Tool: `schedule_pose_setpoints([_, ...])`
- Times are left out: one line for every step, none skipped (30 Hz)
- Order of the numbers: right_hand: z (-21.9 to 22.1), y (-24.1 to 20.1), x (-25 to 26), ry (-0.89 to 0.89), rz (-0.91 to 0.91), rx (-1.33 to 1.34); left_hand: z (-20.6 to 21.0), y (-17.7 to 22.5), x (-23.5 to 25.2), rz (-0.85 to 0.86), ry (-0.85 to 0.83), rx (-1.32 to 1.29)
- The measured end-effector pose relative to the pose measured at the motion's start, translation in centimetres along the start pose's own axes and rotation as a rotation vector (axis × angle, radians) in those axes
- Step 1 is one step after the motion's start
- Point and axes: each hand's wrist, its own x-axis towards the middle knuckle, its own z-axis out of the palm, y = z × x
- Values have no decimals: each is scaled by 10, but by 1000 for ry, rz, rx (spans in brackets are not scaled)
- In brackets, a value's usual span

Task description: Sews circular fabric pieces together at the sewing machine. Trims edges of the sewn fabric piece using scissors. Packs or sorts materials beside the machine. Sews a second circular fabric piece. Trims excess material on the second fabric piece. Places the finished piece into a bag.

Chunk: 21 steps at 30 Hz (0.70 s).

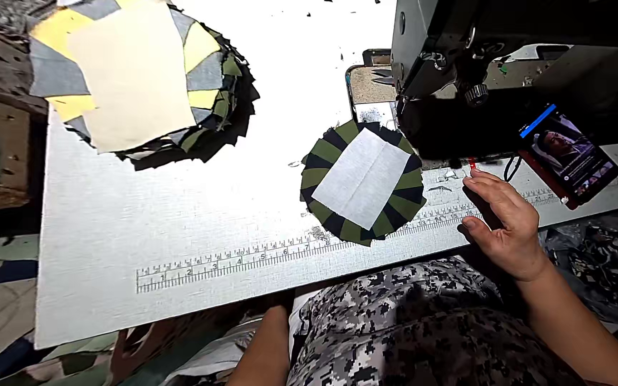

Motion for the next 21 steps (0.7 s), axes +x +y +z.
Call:
schedule_pose_setpoints([0, 0, 0, -1, -1, -1, 23, -24, 24, 14, 71, -41])
schedule_pose_setpoints([0, 0, 0, -5, 0, -3, 44, -41, 43, 21, 155, -98])
schedule_pose_setpoints([-1, 0, 0, -8, 1, -6, 42, -39, 46, -27, 90, -90])
schedule_pose_setpoints([-1, -1, 0, -15, 4, -8, 20, -18, 34, -111, -110, -41])
schedule_pose_setpoints([-2, 0, 0, -21, 4, -7, -7, 7, 17, -166, -279, -1])
schedule_pose_setpoints([-1, 0, 0, -23, 0, -6, -23, 22, 3, -172, -353, 32])
schedule_pose_setpoints([-1, 1, 0, -23, -5, -8, -28, 26, -7, -117, -352, 65])
schedule_pose_setpoints([0, 1, 0, -21, -8, -11, -24, 20, -5, -41, -309, 113])
schedule_pose_setpoints([0, 1, 0, -21, -8, -12, -22, 15, -2, 26, -259, 150])
schedule_pose_setpoints([0, 1, 0, -24, -8, -10, -22, 11, 0, 72, -218, 161])
schedule_pose_setpoints([-1, 1, 0, -28, -3, -5, -23, 4, 2, 108, -167, 113])
schedule_pose_setpoints([-2, 1, 0, -35, 5, 8, -25, -3, 1, 133, -105, -4])
schedule_pose_setpoints([-3, 1, 1, -43, 21, 32, -30, -6, -4, 154, -57, -137])
schedule_pose_setpoints([-6, 0, 2, -57, 43, 62, -40, -4, -13, 186, -37, -233])
schedule_pose_setpoints([-10, 0, 5, -73, 67, 93, -53, -2, -25, 233, -46, -272])
schedule_pose_setpoints([-14, 0, 8, -86, 85, 113, -67, -1, -37, 294, -69, -266])
schedule_pose_setpoints([-17, 0, 12, -93, 92, 118, -81, 0, -49, 378, -107, -240])
schedule_pose_setpoints([-19, 0, 16, -99, 83, 112, -95, 1, -61, 489, -145, -206])
schedule_pose_setpoints([-20, -1, 21, -106, 66, 100, -108, 4, -72, 621, -172, -166])
schedule_pose_setpoints([-21, -2, 28, -115, 38, 87, -120, 11, -84, 760, -178, -136])
schedule_pose_setpoints([-20, -3, 35, -128, 3, 76, -132, 22, -96, 898, -179, -125])
